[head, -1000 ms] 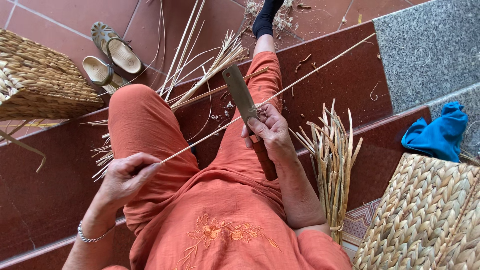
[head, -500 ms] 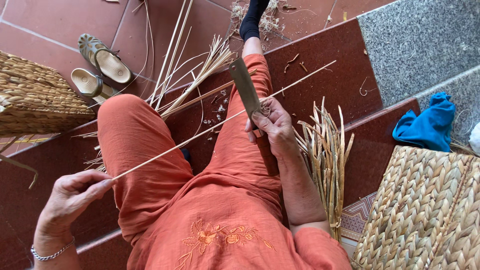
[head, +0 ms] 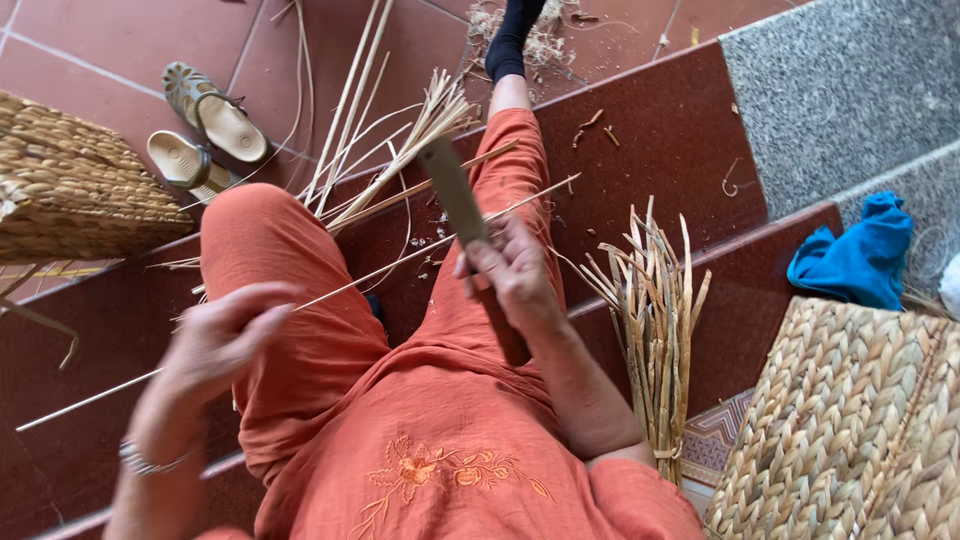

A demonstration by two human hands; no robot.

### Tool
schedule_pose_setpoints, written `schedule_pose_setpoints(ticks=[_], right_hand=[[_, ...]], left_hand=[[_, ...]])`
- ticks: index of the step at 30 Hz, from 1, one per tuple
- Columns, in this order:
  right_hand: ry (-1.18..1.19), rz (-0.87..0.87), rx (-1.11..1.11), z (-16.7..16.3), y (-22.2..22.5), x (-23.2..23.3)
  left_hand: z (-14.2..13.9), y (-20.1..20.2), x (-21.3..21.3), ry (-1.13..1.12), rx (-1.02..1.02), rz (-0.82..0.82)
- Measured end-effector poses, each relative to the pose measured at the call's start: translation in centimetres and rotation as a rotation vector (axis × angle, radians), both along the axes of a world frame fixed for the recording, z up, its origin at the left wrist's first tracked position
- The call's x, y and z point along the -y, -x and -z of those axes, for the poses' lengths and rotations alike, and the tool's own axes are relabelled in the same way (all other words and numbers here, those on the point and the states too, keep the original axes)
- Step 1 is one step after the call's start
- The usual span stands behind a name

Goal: The person sits on the floor and uses a knife to shave thin strips from bamboo rods. They hold the bamboo with one hand and the knife with the other, repeatedly peeling off thin layers to create long, flexible strips.

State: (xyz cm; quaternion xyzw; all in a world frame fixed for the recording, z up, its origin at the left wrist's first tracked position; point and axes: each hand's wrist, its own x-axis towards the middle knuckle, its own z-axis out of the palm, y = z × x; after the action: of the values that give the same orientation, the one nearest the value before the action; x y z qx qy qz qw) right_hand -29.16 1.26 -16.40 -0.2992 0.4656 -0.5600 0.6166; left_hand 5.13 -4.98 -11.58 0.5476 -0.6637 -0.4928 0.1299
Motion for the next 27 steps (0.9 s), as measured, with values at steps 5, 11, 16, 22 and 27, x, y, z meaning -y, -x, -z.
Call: schedule_pose_setpoints(ticks=[5,11,16,22,27], right_hand=[[-0.073,-0.142,0.096,0.2,-4.5,-1.2],[-0.049,-0.037,0.083,1.0,-1.4,-1.1],[-0.059,0.155,0.065,2.0,3.4,-1.0],[0.038,0.223,0.475,2.8,7.1,-1.0],[0.12,-0.095,0.617,2.8,3.3,-2.1]], left_hand=[[1.3,8.2,-1.3,0.247,-0.218,0.103],[2.4,7.3,-0.6,0.157,-0.158,0.062],[2.7,5.8,-0.7,0.22,-0.196,0.063],[0.3,4.1,0.5,0.674,0.163,0.179],[-0.2,5.3,1.1,0.803,0.186,0.18]])
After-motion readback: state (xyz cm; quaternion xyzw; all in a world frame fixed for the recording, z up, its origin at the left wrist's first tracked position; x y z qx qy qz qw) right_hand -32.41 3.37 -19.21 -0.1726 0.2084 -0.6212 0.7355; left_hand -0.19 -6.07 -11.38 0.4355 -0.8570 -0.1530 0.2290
